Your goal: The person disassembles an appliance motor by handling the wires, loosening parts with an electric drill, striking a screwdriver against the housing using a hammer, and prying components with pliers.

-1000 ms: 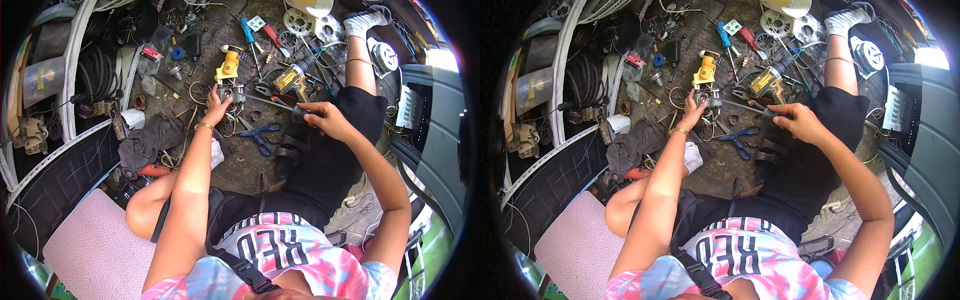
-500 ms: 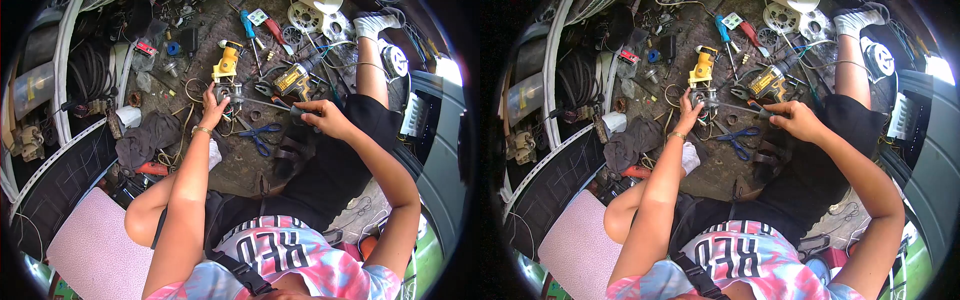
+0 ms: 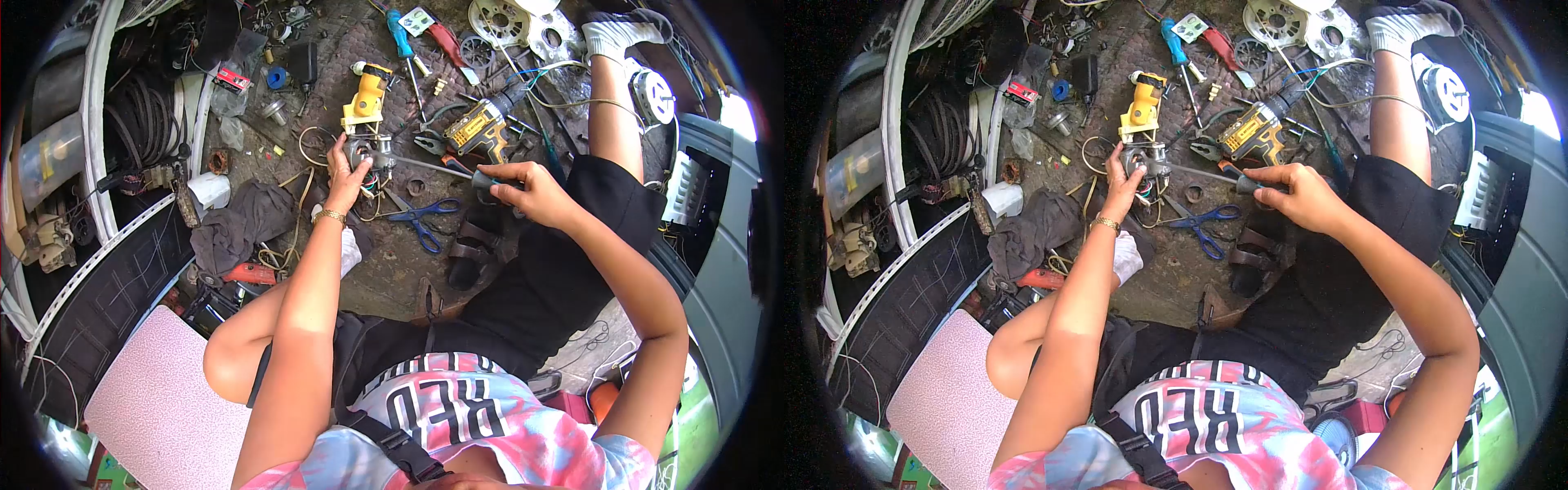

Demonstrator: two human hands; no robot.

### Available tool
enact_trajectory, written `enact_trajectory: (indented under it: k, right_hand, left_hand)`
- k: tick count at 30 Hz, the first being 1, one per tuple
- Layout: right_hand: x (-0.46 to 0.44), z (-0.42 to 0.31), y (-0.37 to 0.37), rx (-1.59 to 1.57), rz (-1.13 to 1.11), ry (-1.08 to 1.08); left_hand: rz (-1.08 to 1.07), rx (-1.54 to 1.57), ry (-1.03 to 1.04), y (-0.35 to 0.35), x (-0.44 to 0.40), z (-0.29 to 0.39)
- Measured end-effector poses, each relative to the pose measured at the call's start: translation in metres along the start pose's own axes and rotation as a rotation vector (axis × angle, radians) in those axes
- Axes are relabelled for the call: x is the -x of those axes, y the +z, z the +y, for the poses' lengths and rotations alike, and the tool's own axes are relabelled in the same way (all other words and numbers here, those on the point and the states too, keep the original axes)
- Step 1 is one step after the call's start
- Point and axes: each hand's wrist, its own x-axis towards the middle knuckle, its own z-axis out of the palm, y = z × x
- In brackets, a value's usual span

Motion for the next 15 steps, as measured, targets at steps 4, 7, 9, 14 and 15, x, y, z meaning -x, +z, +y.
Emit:
enact_trajectory:
  k: [4, 7, 9, 14, 15]
  right_hand:
    - [0.0007, 0.0041, 0.0003, 0.028, 0.021, -0.072]
    - [0.0003, 0.0074, 0.0008, 0.059, 0.031, -0.094]
    - [0.0, 0.0092, 0.0014, 0.064, 0.041, -0.113]
    - [0.0012, 0.0097, 0.0012, 0.043, 0.027, -0.094]
    - [0.0012, 0.0099, 0.0014, 0.046, 0.029, -0.101]
  left_hand:
    - [0.026, 0.048, 0.054, 0.0018, -0.0021, -0.0019]
    - [0.034, 0.073, 0.053, 0.0032, -0.0026, -0.0018]
    - [0.036, 0.08, 0.042, 0.0025, -0.0021, -0.0005]
    - [0.0, 0.115, 0.038, 0.0008, -0.0018, -0.0005]
    - [-0.002, 0.114, 0.038, 0.0011, -0.0021, -0.0033]
